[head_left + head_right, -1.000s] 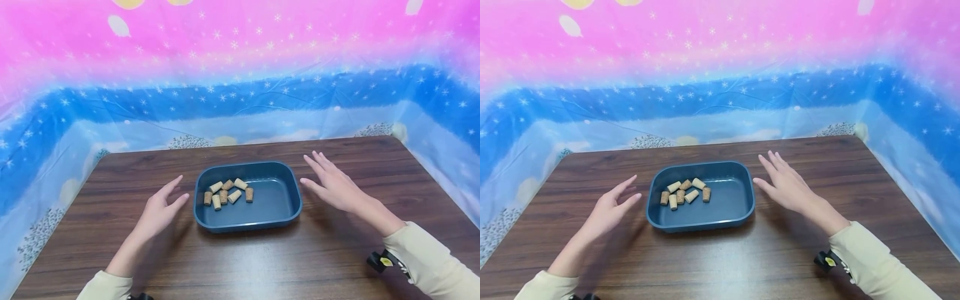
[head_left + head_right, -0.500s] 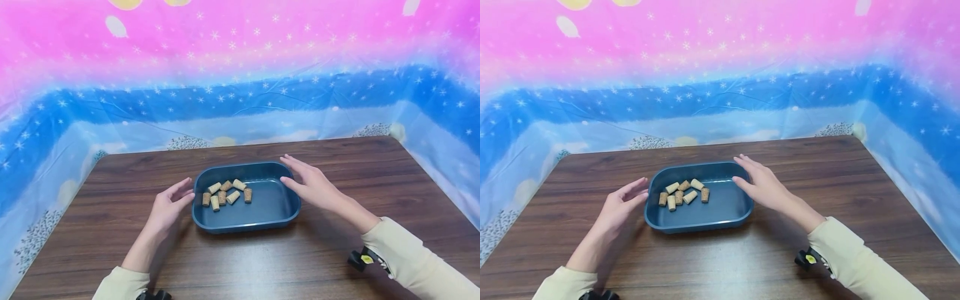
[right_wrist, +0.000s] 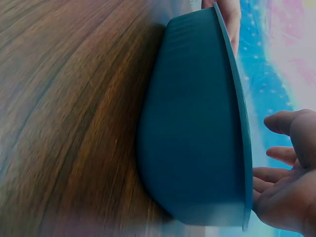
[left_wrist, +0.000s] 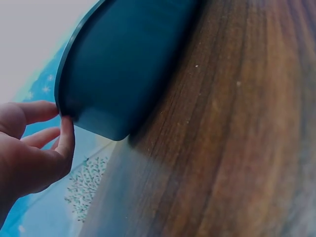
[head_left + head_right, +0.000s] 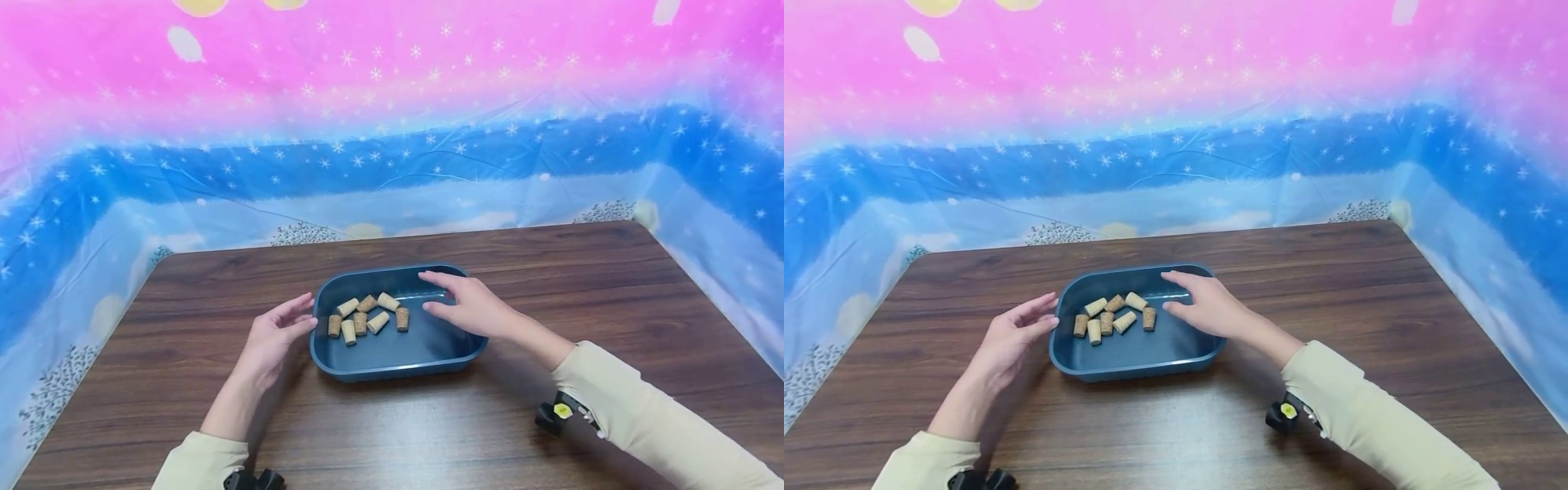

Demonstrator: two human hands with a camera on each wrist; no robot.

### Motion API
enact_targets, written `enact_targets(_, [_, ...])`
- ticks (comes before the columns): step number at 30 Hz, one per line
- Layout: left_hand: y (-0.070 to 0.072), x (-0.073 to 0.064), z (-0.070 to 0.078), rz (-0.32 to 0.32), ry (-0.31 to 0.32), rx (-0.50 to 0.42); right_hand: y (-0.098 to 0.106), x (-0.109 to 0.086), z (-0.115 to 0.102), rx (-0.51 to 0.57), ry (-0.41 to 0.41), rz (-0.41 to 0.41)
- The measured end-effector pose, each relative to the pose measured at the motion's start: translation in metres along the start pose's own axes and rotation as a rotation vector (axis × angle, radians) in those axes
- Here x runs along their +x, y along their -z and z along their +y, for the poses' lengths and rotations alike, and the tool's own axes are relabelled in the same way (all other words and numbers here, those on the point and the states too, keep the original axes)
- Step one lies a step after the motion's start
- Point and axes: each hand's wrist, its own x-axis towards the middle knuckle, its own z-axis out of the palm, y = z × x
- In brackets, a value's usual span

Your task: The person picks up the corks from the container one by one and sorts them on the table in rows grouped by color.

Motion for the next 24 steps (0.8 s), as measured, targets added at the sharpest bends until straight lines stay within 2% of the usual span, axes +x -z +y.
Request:
enact_targets(8, [0.002,0.001,-0.003,-0.039,0.021,-0.105,-0.014,0.018,-0.004,0.060,-0.033,-0.041])
enact_targets(15, [0.001,0.000,-0.002,-0.047,0.040,-0.137,-0.023,0.027,-0.005,0.044,-0.065,-0.069])
enact_targets(24, [0.001,0.000,-0.005,-0.064,0.054,-0.185,-0.040,0.033,-0.006,0.037,-0.111,-0.062])
